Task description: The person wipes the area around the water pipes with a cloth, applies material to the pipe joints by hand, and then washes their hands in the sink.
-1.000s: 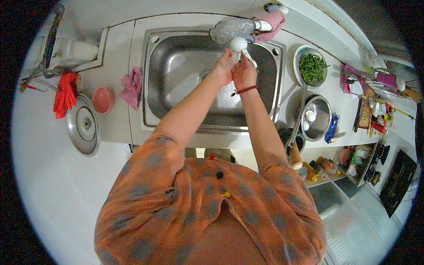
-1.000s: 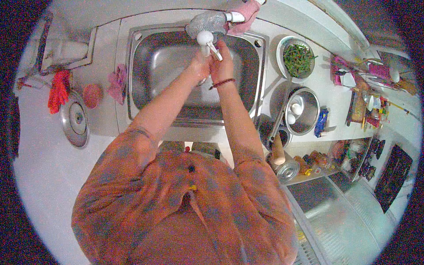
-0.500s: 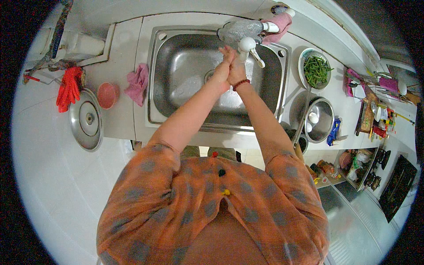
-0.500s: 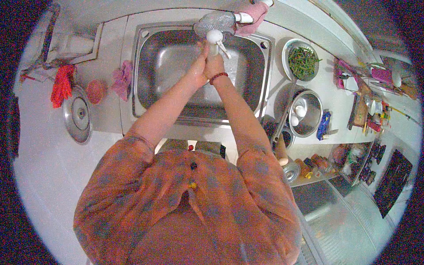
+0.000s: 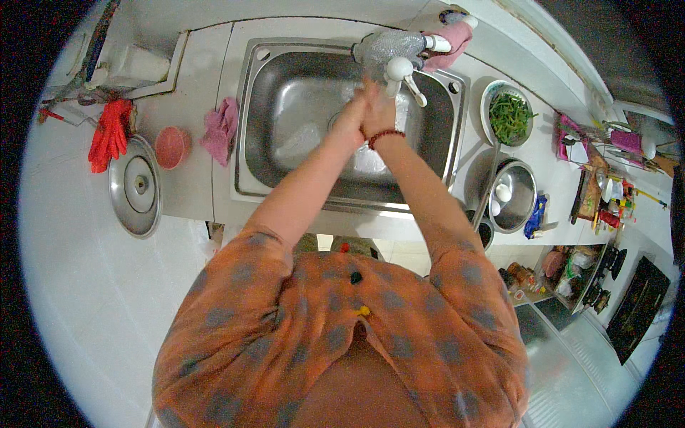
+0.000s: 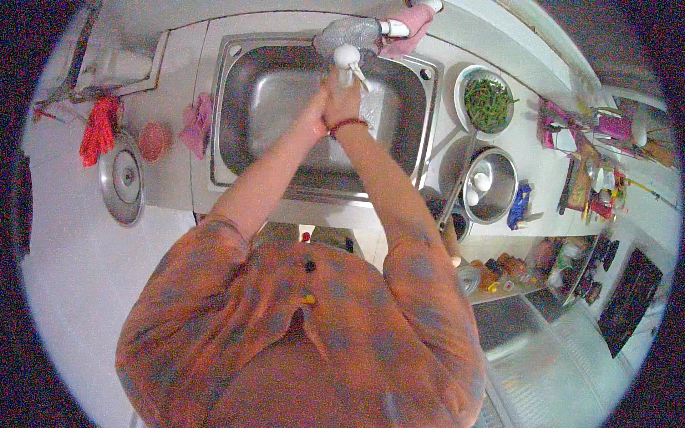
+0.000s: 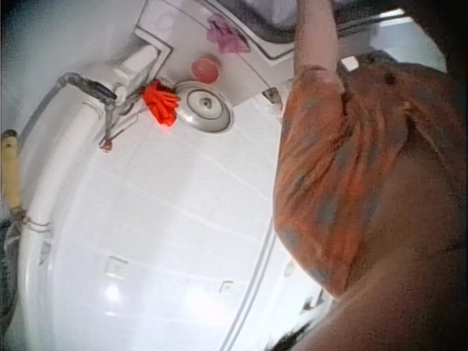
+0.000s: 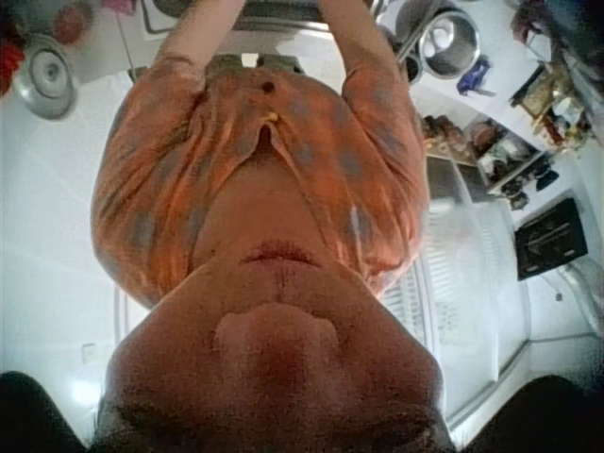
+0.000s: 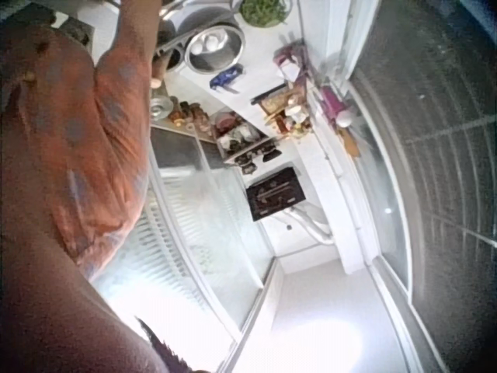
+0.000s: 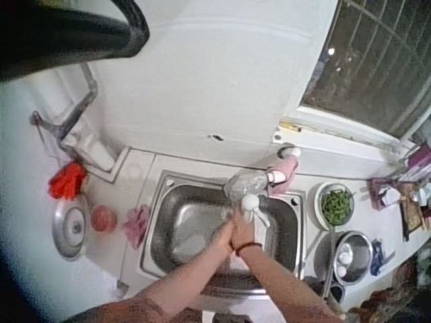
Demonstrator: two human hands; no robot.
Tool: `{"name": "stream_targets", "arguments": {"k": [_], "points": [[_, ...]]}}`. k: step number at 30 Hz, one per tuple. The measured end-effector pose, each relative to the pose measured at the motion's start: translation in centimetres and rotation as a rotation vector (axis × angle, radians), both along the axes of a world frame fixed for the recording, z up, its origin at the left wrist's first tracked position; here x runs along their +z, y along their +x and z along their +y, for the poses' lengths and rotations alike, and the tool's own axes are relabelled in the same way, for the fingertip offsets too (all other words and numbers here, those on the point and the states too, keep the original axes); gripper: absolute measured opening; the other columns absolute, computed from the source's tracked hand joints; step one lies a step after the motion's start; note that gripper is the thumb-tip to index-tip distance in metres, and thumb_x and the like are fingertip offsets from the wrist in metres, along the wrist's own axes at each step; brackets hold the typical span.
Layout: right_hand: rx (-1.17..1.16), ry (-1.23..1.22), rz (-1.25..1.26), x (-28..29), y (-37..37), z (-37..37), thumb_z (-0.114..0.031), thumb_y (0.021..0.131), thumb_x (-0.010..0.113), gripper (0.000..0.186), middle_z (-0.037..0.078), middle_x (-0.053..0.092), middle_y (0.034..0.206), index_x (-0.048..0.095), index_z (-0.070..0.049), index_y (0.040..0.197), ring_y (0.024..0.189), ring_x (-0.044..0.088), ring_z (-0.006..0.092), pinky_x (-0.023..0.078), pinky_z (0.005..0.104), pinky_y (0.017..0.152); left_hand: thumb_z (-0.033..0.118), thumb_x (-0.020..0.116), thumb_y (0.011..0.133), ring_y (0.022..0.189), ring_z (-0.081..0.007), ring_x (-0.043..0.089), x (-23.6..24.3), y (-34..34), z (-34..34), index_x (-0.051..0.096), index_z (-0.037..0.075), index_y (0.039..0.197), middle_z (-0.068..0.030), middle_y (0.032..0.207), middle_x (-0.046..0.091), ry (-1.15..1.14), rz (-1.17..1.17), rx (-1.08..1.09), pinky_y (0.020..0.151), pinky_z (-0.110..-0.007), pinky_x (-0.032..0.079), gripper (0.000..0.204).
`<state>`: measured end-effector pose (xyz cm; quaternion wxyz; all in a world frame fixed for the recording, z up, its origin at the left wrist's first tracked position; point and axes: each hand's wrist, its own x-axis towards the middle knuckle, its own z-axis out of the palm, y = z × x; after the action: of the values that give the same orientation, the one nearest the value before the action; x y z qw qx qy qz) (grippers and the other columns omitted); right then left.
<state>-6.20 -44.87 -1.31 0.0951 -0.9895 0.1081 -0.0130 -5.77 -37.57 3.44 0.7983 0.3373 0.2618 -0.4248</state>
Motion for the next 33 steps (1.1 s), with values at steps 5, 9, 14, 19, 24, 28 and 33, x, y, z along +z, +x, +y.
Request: {"name": "stream_targets", "arguments": {"k": [5,9,14,19,24,28,33], "points": [[-0.41,1.345,-0.261,5.9,-2.3,0.8,-0.024,0.088,0.05,0.026,0.011,0.061,0.102,0.057,-0.004,0.103,0.087,0.061,0.0266,0.048,0.0415,0.077,0.025,0.042,0.092,0.103,-0.0285,0.054,-3.1,2.1,-0.8,0.051,0.0,0.11,-0.0143,0.11,0.057,-0.251,0.098,0.342,0.094,-0.042,0.042,0.032],[-0.419,2.581,-0.453,6.0,-2.4,-1.6,-0.027,0.089,0.055,0.038,0.014,0.058,0.112,0.049,-0.003,0.117,0.103,0.055,0.0262,0.043,0.0381,0.092,0.012,0.048,0.089,0.096,-0.0286,0.055,-0.3,0.3,-3.1,0.049,0.007,0.104,-0.0115,0.104,0.056,-0.664,0.138,0.453,0.089,-0.042,0.044,0.016],[-0.586,2.644,-0.3,5.2,-4.5,2.2,-0.029,0.089,0.055,0.031,0.005,0.057,0.107,0.051,-0.012,0.114,0.1,0.053,0.0231,0.043,0.0371,0.091,0.017,0.05,0.089,0.112,-0.033,0.049,0.3,0.7,-2.7,0.036,0.009,0.126,-0.0137,0.116,0.051,-0.345,-0.271,0.092,0.095,-0.045,0.04,0.04],[-0.685,2.691,-0.125,2.5,-5.1,2.0,-0.041,0.087,0.054,0.028,0.006,0.053,0.087,0.051,-0.015,0.098,0.081,0.052,0.0238,0.046,0.037,0.074,0.028,0.042,0.092,0.112,-0.0349,0.049,-1.5,-1.1,-2.8,0.032,0.002,0.132,-0.021,0.124,0.046,0.411,-1.046,-0.257,0.095,-0.044,0.039,0.048],[-0.368,2.783,-0.192,1.9,-3.5,-0.9,-0.051,0.09,0.037,0.052,0.012,0.053,0.114,0.048,-0.007,0.114,0.109,0.048,0.0318,0.039,0.0452,0.094,0.032,0.043,0.09,0.124,-0.0279,0.039,-2.5,-1.5,1.2,0.027,0.004,0.137,-0.0201,0.132,0.04,0.762,-1.357,-0.379,0.104,-0.038,0.028,0.057],[-0.451,2.932,-0.203,5.7,-3.2,-0.7,-0.035,0.094,0.033,0.047,0.017,0.046,0.128,0.044,0.001,0.123,0.122,0.04,0.0317,0.033,0.045,0.103,0.039,0.038,0.094,0.115,-0.0219,0.044,-0.7,-0.3,3.2,0.04,0.004,0.128,-0.0134,0.123,0.047,0.015,-0.615,-0.001,0.1,-0.036,0.033,0.049],[-0.43,2.685,-0.242,7.4,-5.1,1.7,-0.021,0.092,0.046,0.038,0.013,0.046,0.13,0.044,-0.004,0.126,0.122,0.042,0.0277,0.032,0.039,0.105,0.043,0.036,0.095,0.106,-0.0209,0.051,0.6,1.5,3.0,0.056,0.002,0.106,-0.0104,0.113,0.056,-0.389,-0.207,-0.024,0.094,-0.035,0.04,0.047]]}}
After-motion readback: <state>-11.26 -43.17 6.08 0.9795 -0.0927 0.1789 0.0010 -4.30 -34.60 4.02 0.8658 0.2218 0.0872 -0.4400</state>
